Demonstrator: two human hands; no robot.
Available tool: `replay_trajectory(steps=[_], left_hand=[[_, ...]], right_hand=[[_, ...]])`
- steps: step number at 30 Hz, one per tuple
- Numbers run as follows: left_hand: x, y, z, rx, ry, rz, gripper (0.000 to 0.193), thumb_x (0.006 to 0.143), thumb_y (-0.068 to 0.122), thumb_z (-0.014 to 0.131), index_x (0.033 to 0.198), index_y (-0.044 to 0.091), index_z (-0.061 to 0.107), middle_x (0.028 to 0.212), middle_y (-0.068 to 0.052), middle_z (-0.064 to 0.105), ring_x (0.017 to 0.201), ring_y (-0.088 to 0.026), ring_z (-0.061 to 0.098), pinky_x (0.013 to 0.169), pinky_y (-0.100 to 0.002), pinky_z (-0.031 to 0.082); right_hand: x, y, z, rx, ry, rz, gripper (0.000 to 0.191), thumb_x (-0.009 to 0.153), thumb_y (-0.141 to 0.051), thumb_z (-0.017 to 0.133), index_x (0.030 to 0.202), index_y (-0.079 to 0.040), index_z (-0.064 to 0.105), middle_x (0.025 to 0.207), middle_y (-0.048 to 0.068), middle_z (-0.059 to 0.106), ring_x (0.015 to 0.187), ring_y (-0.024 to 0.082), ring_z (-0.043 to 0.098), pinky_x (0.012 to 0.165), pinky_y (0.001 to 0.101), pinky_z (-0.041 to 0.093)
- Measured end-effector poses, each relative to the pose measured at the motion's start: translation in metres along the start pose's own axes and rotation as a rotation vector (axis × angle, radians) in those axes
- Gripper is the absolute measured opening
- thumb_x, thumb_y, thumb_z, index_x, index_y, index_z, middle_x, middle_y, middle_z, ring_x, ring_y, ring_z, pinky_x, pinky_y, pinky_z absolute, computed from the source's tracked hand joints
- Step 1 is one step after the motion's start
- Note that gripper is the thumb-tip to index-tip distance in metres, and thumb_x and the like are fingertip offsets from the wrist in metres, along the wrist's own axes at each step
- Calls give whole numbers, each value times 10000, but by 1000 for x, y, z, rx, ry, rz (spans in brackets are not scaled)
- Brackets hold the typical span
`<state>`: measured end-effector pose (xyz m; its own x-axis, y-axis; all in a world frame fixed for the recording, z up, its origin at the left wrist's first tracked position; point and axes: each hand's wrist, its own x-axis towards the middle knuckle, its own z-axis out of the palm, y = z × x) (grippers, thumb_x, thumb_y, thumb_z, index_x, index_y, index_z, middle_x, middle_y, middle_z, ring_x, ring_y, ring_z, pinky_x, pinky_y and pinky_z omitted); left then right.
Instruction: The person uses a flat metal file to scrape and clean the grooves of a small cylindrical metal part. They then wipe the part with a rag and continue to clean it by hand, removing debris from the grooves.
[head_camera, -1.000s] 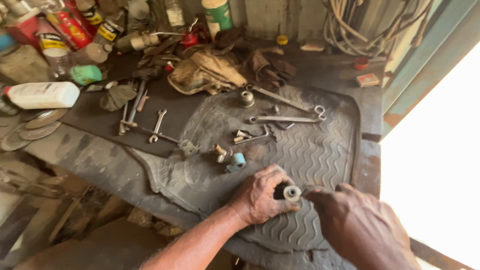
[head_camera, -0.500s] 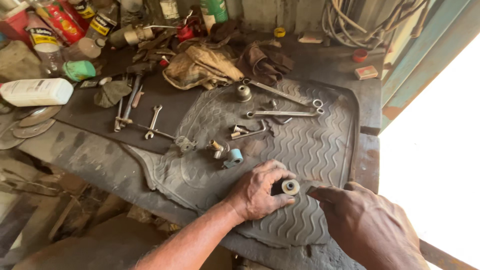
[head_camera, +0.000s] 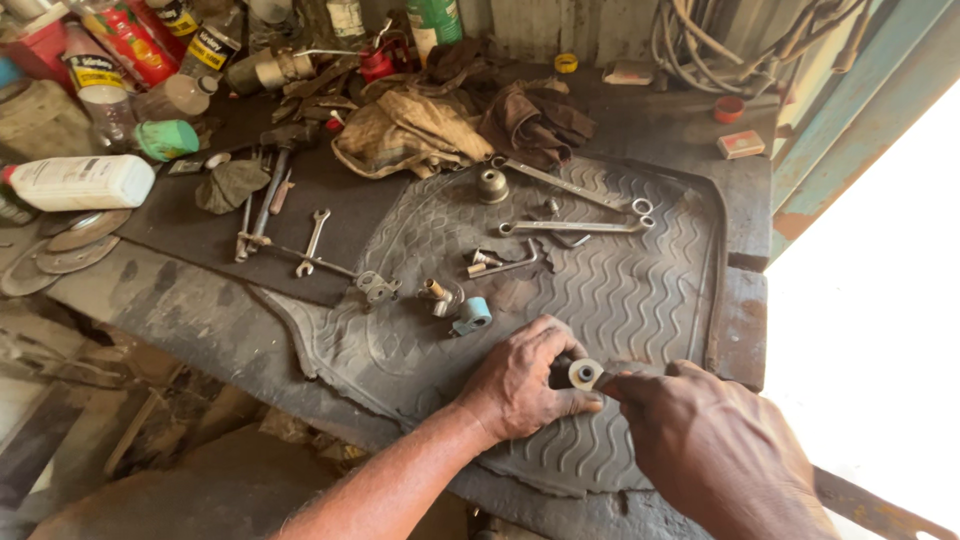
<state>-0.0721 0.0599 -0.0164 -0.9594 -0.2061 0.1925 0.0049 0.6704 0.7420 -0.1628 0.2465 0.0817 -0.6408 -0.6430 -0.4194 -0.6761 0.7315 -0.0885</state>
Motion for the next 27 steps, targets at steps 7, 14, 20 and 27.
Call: replay_trajectory(steps=[7,14,20,27], left_hand=[[-3,-3,-2,2,14,30,530,784,523,849,1045,102,659,1068,-83,647,1022,-298,672,859,-419,552],[0,-1,-1,12,-6,9,559,767,530,832,1041,83,636,1071,-94,640,999,-298,670,833,-416,543],[0,-1,-3,-15,-12,39,513,771,487,835,1052,95,659,1069,-96,653,1003,-302,680,860,-408,550],[0,1,-4,-24,-15,131,433,802,328,846,1099,80,650,1136,-107,661,1074,-325,666,916,-422,538]], right_hand=[[-1,-6,-4,22,136,-81,401,980,-251,528,1284,-429,719,992,12,753,904,220,765,767,391,624],[1,-7,-3,-16,86,-37,396,1007,-280,515,1308,-457,701,983,31,748,907,230,760,787,397,615],[1,-5,1,-23,129,-70,425,993,-265,516,1328,-456,693,942,43,757,893,227,762,773,408,611],[4,-4,2,-29,24,-9,390,1012,-286,520,1326,-458,675,974,39,765,913,231,756,787,408,607]])
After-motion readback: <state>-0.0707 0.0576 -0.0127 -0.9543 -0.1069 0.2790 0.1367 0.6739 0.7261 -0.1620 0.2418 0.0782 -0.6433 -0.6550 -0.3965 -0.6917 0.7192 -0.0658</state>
